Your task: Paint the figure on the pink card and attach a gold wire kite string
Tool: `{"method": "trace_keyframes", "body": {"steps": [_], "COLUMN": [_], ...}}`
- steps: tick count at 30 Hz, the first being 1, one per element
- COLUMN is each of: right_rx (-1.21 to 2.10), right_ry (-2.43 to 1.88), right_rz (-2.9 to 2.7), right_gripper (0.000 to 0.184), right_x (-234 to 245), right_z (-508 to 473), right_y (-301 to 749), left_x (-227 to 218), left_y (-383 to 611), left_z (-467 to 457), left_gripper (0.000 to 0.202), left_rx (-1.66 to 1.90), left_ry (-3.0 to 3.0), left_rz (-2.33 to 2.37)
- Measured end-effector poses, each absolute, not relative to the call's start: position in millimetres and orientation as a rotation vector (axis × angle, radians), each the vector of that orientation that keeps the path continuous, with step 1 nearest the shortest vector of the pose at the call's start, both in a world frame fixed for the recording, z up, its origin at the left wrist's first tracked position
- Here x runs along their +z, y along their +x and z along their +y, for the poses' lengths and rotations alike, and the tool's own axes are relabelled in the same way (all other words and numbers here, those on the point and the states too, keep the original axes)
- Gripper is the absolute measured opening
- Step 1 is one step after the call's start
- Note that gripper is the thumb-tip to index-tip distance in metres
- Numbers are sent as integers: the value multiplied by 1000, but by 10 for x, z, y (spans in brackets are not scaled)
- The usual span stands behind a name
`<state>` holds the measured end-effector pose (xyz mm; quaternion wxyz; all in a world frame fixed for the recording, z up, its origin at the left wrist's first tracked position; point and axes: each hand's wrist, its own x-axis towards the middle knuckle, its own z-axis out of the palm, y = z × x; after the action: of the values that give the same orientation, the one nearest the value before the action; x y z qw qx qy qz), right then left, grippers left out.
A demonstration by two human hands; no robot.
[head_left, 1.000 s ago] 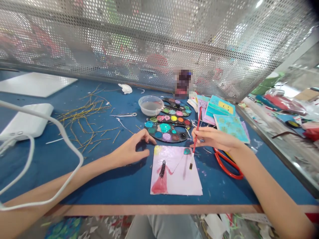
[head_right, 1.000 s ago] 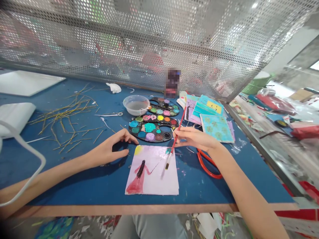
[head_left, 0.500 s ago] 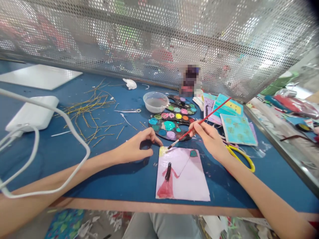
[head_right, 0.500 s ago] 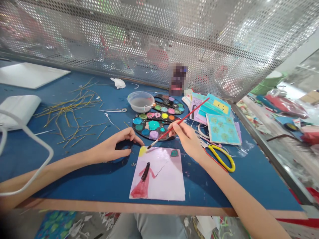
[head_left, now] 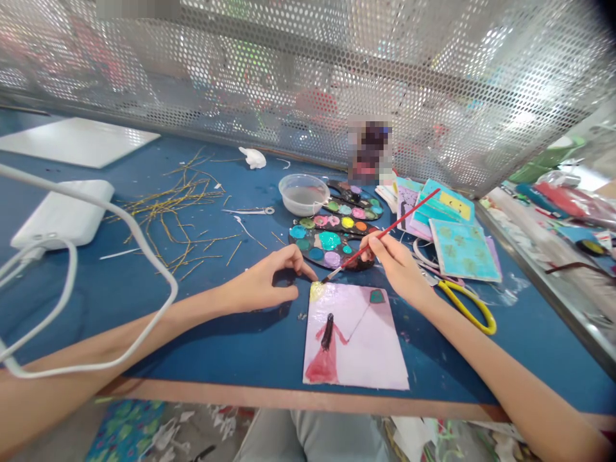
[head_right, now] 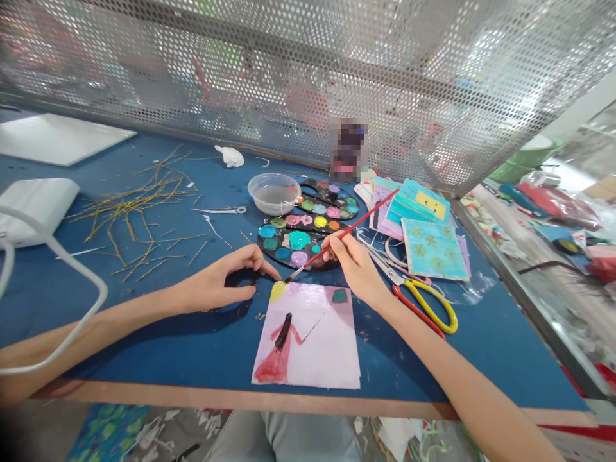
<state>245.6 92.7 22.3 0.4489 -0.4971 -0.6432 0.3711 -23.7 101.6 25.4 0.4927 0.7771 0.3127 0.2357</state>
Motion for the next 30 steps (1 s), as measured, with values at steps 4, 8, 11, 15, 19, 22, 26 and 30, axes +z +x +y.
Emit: {"method": "trace_keyframes", "body": {"steps": [4,8,11,15,19,22,26,30], "right_rx": [866,907,912,892,921,898,908,878], "right_ry": [-1237,-1226,-1224,-1227,-1227,-1228,-1218,-1219], "right_rz": [-1595,-1599,-1601,-1602,-1616,-1596,-1608,-1601], "right_gripper": [44,43,43,44,45,45,44,44], "right_x": [253,259,252,256,255,254,258,276], "right_z": [922,909,907,905,905,906,905,899], "right_y": [2464,2456,2453,2447,2433,2430,2428,2436], "left_x": [261,274,278,285,286,275,266,265], "left_y": [-236,-235,-231,-225,-226,-230,-232,-231], "left_z": [1014,1008,1003,1001,1006,1010,1013,1013], "left_gripper": [28,28,27,27,28,27,26,26], "left_rx": [554,556,570,577,576,582,588,588], "left_ry": [1885,1888,1902,1920,1920,1921,1921,1918], "left_rz": [749,768,784,801,803,800,799,786]}}
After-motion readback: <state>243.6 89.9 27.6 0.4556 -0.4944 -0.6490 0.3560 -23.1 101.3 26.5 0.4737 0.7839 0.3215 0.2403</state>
